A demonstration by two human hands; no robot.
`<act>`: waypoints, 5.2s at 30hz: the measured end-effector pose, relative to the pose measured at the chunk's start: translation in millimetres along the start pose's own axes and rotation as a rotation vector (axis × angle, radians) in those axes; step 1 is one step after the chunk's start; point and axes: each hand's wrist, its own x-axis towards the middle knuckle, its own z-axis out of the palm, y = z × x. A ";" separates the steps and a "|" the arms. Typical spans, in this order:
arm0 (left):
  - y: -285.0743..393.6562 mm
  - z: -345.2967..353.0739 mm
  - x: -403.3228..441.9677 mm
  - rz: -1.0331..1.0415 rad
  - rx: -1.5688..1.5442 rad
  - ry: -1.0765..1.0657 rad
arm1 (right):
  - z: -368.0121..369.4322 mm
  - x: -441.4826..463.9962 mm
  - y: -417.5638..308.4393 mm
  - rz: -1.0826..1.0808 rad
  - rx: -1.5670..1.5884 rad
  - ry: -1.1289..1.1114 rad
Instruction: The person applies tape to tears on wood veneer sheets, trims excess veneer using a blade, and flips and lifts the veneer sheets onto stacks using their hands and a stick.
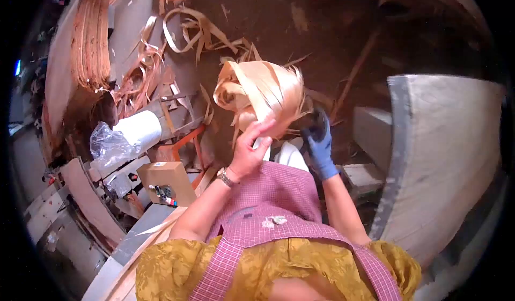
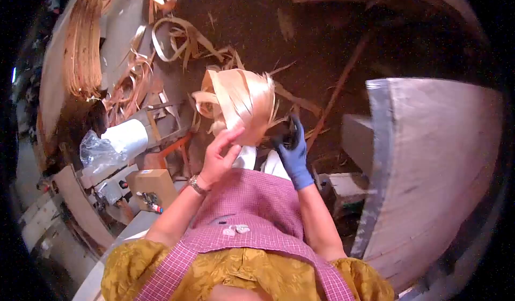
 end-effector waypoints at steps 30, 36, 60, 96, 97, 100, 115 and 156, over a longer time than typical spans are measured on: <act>299.5 10.9 102.8 0.420 -0.532 -0.773 | -119.9 -199.0 -293.5 -0.227 0.016 0.358; 331.6 17.0 66.5 0.520 -0.401 -0.845 | -100.4 -127.2 -374.6 -0.267 -0.027 0.404; 400.2 -288.0 351.7 0.384 -0.819 0.036 | -264.3 -547.1 34.4 0.167 0.558 1.690; 176.3 67.9 141.8 0.790 0.371 -1.124 | -262.4 -356.2 -505.5 -0.654 -1.194 1.021; 202.8 96.8 117.3 0.875 0.312 -1.141 | -263.6 -356.7 -517.1 -0.719 -1.491 0.979; 260.8 164.2 58.9 0.916 0.023 -1.339 | -298.0 -367.5 -533.9 -0.660 -1.972 0.864; 435.3 422.7 -91.4 0.017 -0.270 -1.739 | -390.6 -267.9 -253.4 -0.678 0.287 1.424; 225.7 845.2 275.1 0.450 0.370 -1.107 | -345.8 -99.2 -116.3 0.740 -0.733 1.328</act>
